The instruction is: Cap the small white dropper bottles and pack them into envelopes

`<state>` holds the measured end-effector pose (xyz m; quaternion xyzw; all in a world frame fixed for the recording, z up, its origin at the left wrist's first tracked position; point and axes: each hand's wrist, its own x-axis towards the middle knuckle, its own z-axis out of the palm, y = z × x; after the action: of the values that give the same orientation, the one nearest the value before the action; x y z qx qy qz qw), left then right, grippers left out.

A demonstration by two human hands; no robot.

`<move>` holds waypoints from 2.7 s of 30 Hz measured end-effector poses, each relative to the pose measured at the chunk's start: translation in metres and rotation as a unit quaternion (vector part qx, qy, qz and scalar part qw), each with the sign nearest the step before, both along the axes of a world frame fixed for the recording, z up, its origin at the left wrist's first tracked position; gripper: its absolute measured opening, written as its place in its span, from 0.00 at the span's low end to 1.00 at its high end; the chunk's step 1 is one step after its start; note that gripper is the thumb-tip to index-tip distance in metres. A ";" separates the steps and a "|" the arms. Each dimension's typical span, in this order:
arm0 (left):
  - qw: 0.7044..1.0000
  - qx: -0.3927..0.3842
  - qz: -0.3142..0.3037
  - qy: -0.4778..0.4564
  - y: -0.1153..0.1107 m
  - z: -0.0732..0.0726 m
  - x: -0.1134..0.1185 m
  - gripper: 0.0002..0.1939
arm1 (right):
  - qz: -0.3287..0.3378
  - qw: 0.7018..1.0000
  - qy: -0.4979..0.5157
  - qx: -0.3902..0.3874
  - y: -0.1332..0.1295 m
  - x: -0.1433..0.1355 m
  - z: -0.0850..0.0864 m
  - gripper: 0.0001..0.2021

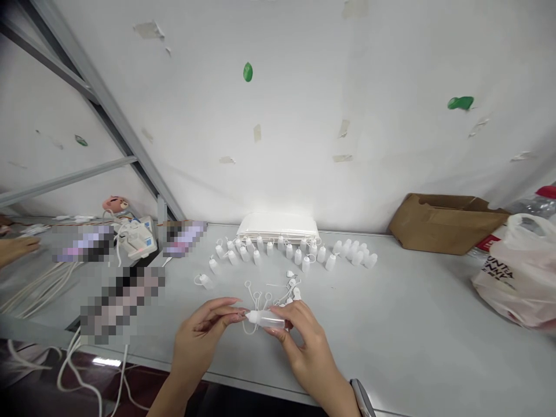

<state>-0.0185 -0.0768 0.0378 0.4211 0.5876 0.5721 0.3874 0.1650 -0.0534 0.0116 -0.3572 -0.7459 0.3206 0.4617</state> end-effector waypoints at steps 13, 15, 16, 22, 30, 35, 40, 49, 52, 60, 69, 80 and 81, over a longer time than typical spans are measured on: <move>0.979 0.070 -0.101 0.163 0.004 -0.013 -0.013 0.14 | 0.020 0.989 -0.113 0.089 -0.001 0.008 0.014 0.15; 0.974 0.090 -0.110 0.179 0.005 -0.015 -0.013 0.14 | 0.022 0.989 -0.116 0.089 -0.001 0.007 0.013 0.15; 0.971 0.097 -0.112 0.185 0.006 -0.016 -0.013 0.14 | 0.022 0.989 -0.116 0.088 0.000 0.006 0.013 0.15; 0.974 0.088 -0.132 0.159 0.012 -0.011 -0.011 0.16 | 0.003 0.994 -0.084 0.067 0.005 0.007 0.012 0.11; 0.938 0.276 0.000 0.208 0.005 -0.004 -0.015 0.33 | -0.084 0.970 0.123 -0.194 0.013 0.029 0.013 0.11; 0.905 0.354 0.033 0.233 -0.001 -0.002 -0.015 0.33 | -0.045 0.943 0.189 -0.272 0.019 0.039 0.010 0.11; 0.908 0.363 0.044 0.204 -0.001 -0.006 -0.016 0.31 | -0.011 0.943 0.170 -0.286 0.020 0.038 0.006 0.13; 0.952 0.300 0.009 0.054 -0.004 -0.003 -0.025 0.28 | -0.013 0.939 0.105 -0.328 0.031 0.012 0.015 0.17; 0.939 0.339 0.020 0.057 -0.009 -0.001 -0.035 0.30 | -0.054 0.963 -0.015 -0.263 0.044 -0.004 0.019 0.15; 0.912 0.392 0.031 0.120 -0.021 0.002 -0.049 0.34 | -0.047 0.962 -0.233 -0.136 0.082 -0.068 0.006 0.11; 0.918 0.381 0.041 0.100 -0.028 0.005 -0.052 0.33 | -0.064 0.932 -0.346 -0.092 0.100 -0.114 -0.023 0.07; 0.761 0.193 -0.315 -0.532 -0.008 0.001 -0.068 0.41 | -0.083 0.921 -0.375 -0.061 0.110 -0.142 -0.027 0.07; 0.753 0.190 -0.322 -0.541 -0.007 0.000 -0.067 0.41 | -0.083 0.921 -0.376 -0.060 0.111 -0.143 -0.027 0.08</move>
<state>-0.0860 -0.0841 0.0378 0.2710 -0.0111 0.6453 0.7141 0.0219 0.0580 -0.0154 -0.5386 -0.8120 0.1675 0.1503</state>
